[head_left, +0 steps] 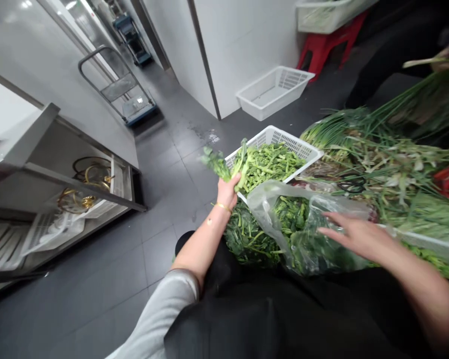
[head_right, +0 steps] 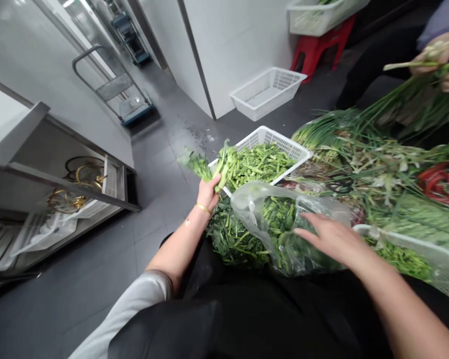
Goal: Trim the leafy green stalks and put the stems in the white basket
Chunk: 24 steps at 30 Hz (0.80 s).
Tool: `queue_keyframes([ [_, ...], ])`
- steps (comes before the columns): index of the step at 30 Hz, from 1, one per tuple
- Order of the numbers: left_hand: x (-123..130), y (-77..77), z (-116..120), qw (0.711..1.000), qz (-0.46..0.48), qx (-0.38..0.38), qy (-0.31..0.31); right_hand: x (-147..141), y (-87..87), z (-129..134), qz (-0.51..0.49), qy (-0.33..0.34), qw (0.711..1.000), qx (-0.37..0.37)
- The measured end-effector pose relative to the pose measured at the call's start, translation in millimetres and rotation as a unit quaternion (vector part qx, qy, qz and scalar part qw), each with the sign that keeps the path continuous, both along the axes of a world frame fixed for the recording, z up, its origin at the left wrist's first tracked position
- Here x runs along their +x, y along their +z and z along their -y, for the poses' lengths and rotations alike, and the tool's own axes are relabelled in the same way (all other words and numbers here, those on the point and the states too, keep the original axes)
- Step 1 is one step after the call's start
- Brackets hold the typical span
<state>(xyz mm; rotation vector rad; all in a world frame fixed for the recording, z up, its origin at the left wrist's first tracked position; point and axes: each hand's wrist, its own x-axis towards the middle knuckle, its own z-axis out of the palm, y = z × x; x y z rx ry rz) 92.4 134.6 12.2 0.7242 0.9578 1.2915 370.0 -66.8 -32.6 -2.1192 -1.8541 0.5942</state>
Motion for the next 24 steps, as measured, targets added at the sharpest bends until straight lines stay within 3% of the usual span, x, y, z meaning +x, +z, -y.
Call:
queue_keyframes([
  [3, 28, 14.8, -48, 0.999, -0.017, -0.005, 0.027, -52, 9.0, -12, -0.007, 0.058, 0.998, -0.032],
  [5, 29, 22.5, -50, 1.0, -0.02, -0.01, 0.015, -74, 18.5, -15, -0.063, 0.085, 0.994, -0.034],
  [7, 17, 23.8, -22, 0.999, -0.007, -0.013, -0.039, -88, 30.7, -18, -0.186, 0.095, 0.977, -0.035],
  [10, -9, 13.4, 56, 0.981, 0.06, -0.055, -0.179, -110, 50.0, -33, -0.402, 0.04, 0.913, -0.047],
  [12, -24, 3.8, 107, 0.965, 0.089, -0.115, -0.217, -130, 59.7, -47, -0.488, -0.006, 0.872, -0.046],
  [14, -34, -2.3, 142, 0.966, 0.061, -0.135, -0.213, -151, 64.9, -60, -0.508, -0.018, 0.86, -0.042],
  [17, -45, 0.5, 159, 0.984, 0.01, -0.103, -0.146, -176, 65.7, -70, -0.507, 0.001, 0.861, -0.053],
  [19, -53, 9.0, 157, 0.989, 0.031, -0.086, -0.117, -187, 64.4, -74, -0.549, 0.006, 0.833, -0.068],
  [22, -62, 23.9, 152, 0.972, 0.136, -0.117, -0.149, -197, 65.9, -70, -0.614, 0.02, 0.787, -0.057],
  [24, -66, 30.8, 150, 0.958, 0.184, -0.145, -0.166, -204, 68.9, -58, -0.571, 0.023, 0.821, 0.018],
])
